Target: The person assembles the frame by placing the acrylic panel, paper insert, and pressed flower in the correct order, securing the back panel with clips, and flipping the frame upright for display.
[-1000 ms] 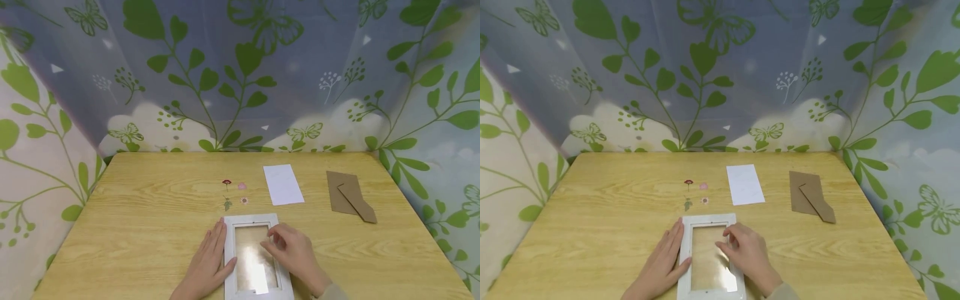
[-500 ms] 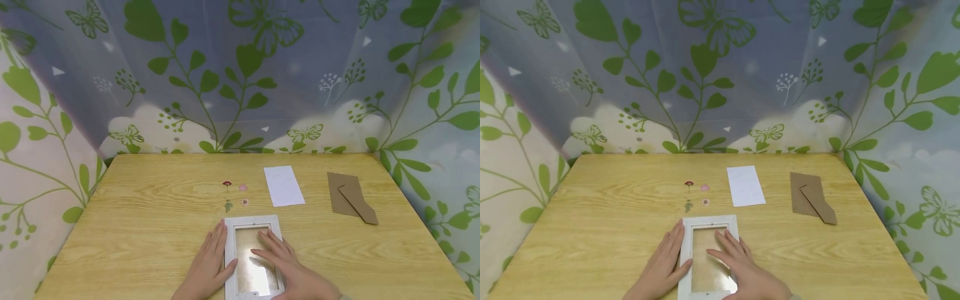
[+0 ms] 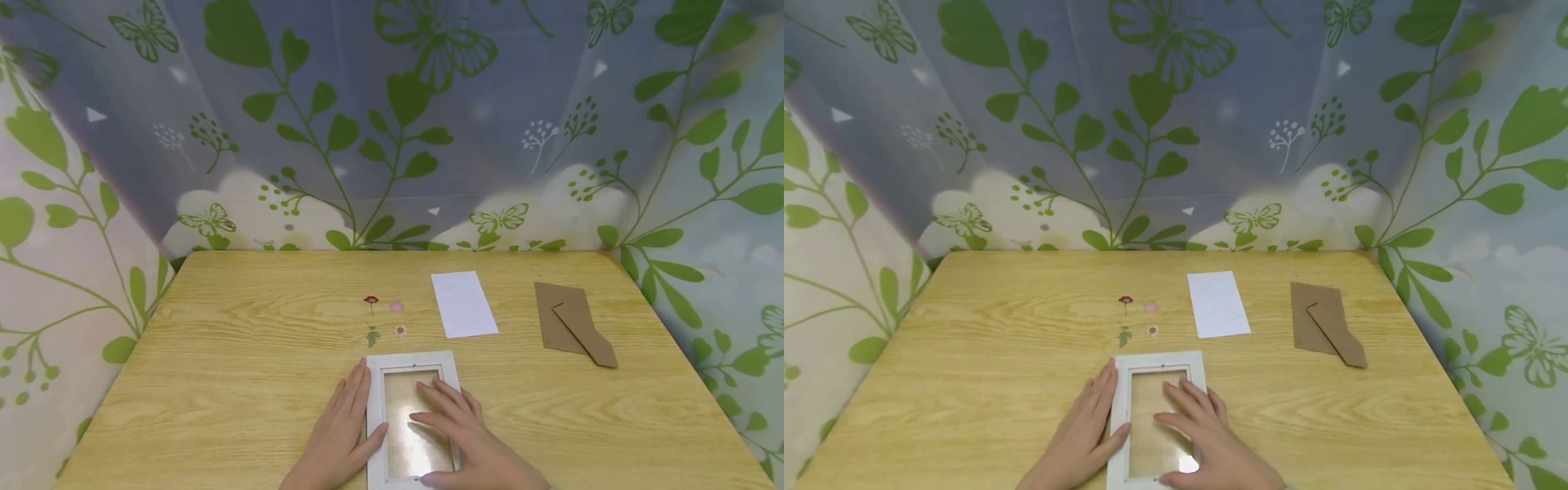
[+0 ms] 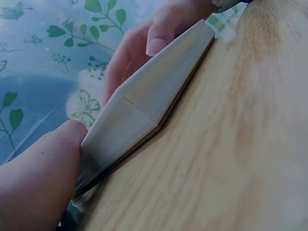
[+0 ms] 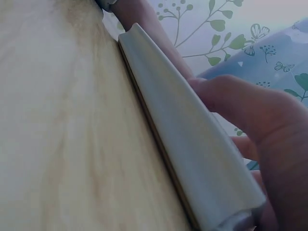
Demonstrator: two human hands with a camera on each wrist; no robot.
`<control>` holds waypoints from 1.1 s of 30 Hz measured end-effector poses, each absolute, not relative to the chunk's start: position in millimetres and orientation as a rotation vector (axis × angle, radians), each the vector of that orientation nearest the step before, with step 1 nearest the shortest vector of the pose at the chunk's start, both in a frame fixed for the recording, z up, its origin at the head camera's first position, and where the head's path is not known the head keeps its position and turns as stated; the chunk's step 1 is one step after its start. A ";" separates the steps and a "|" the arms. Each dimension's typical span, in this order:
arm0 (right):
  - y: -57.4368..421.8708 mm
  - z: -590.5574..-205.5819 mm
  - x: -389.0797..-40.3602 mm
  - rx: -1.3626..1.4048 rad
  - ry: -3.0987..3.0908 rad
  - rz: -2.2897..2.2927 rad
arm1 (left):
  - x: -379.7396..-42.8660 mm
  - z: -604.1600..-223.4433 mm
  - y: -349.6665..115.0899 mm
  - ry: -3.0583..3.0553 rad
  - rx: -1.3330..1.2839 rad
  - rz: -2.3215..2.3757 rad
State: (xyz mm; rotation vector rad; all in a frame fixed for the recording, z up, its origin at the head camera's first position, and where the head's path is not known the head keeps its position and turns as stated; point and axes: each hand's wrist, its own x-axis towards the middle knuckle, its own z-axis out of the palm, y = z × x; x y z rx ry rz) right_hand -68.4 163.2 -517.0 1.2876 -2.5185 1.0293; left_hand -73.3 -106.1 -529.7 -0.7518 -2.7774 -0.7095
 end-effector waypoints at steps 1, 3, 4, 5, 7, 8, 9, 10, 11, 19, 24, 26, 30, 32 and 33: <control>162.5 -517.6 -68.3 1.280 -2.517 1.017 | -73.2 -529.7 -106.2 -2.773 -0.754 -0.709; 161.1 -518.3 -67.6 1.267 -2.524 1.012 | -73.0 -530.0 -106.3 -2.765 -0.758 -0.705; 160.3 -518.2 -67.1 1.263 -2.535 1.003 | -72.9 -530.1 -106.4 -2.762 -0.760 -0.704; 159.5 -517.7 -66.4 1.264 -2.552 0.988 | -72.8 -530.1 -106.4 -2.760 -0.763 -0.705; 158.1 -516.0 -64.7 1.270 -2.603 0.983 | -72.7 -530.2 -106.6 -2.758 -0.767 -0.706; 157.5 -515.2 -63.8 1.273 -2.626 0.981 | -72.6 -530.1 -106.6 -2.759 -0.769 -0.708; 157.1 -514.5 -63.0 1.275 -2.650 0.983 | -72.6 -530.2 -106.7 -2.759 -0.770 -0.709; 156.8 -513.8 -62.5 1.277 -2.666 0.967 | -72.6 -530.2 -106.7 -2.759 -0.770 -0.711; 156.6 -513.1 -62.1 1.279 -2.679 0.956 | -72.6 -530.4 -106.7 -2.759 -0.769 -0.712; 156.2 -517.4 -62.2 1.272 -2.658 0.877 | -72.5 -532.9 -107.2 -2.729 -0.778 -0.685; 155.5 -518.3 -62.4 1.258 -2.653 0.887 | -72.9 -534.4 -106.9 -2.708 -0.784 -0.663; 155.6 -518.3 -62.4 1.257 -2.656 0.891 | -73.0 -534.5 -106.6 -2.705 -0.783 -0.661; 155.7 -517.6 -62.5 1.264 -2.653 0.898 | -73.4 -533.4 -106.2 -2.716 -0.775 -0.679; 155.8 -517.5 -62.5 1.264 -2.647 0.914 | -73.4 -533.2 -105.9 -2.723 -0.774 -0.684; 155.9 -517.4 -62.5 1.259 -2.646 0.931 | -73.5 -533.1 -105.8 -2.730 -0.774 -0.686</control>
